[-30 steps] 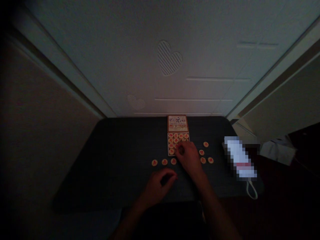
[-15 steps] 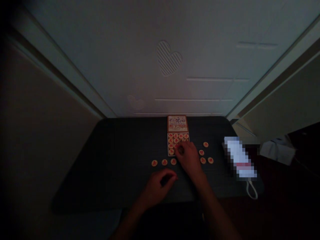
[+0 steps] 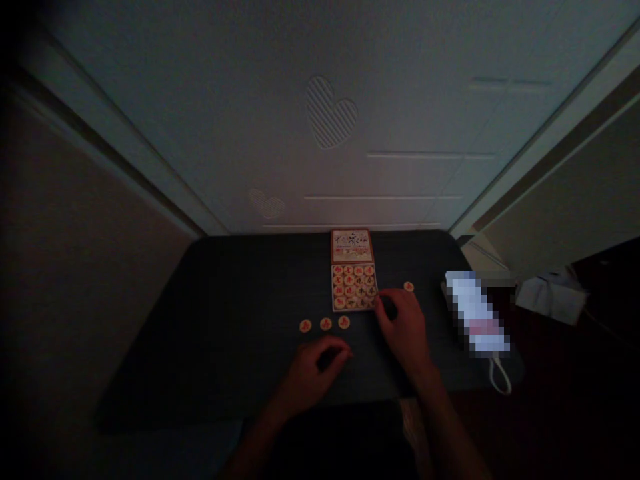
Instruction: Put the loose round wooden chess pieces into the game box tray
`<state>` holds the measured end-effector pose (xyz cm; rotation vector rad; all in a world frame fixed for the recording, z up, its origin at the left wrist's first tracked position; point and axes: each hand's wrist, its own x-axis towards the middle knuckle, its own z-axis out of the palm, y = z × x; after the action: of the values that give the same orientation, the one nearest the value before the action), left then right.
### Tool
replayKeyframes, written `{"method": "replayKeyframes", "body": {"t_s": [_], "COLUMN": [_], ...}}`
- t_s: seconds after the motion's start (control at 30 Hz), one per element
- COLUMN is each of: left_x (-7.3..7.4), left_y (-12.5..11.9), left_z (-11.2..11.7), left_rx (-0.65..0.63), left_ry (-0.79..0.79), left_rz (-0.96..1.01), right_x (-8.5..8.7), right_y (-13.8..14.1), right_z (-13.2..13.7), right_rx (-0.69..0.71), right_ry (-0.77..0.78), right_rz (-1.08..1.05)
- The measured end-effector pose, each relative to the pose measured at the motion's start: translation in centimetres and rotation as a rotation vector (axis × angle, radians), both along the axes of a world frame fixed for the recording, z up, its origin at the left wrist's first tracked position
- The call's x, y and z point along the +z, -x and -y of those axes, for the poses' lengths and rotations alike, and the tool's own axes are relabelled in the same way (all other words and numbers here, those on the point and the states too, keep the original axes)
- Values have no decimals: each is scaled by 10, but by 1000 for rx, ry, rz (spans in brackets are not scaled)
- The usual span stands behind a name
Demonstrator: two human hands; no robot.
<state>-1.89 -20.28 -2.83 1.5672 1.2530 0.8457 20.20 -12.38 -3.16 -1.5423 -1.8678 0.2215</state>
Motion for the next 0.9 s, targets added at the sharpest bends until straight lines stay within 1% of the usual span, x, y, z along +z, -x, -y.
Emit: {"method": "replayKeyframes", "body": {"t_s": [0.07,0.13,0.2,0.27,0.33,0.4,0.53,0.67,0.73,0.8,0.9], "left_x": [0,0,0,0,0,0,1,3,4,4,3], "left_y": [0,0,-1,-1,-2,-2,-1,-1,-1,-1,0], "left_z": [0,0,0,0,0,-1,-1,-1,-1,-2,-2], "left_rx": [5,13,21,26,28,25,16,35,38,41,47], "left_ry": [-3,-6,-8,-12,-17,-19,-14,-11,-9,-2,25], "left_rz": [6,8,7,-1,-14,-28,-45,-53,-50,-41,-7], "right_x": [-1,-3,-6,-7,-8,-8,-7,2,9,16,24], "right_y": [-19,-35,-46,-50,-49,-46,-39,-34,-31,-25,-12], "right_z": [-2,-6,-9,-10,-9,-9,-13,-13,-7,4,26], "right_rx": [-66,-91,-117,-131,-121,-110,-106,-93,-79,-32,112], "right_ry": [32,75,127,183,227,237,205,155,113,78,58], "right_rz": [40,76,115,153,178,187,193,132,48,-39,-123]}}
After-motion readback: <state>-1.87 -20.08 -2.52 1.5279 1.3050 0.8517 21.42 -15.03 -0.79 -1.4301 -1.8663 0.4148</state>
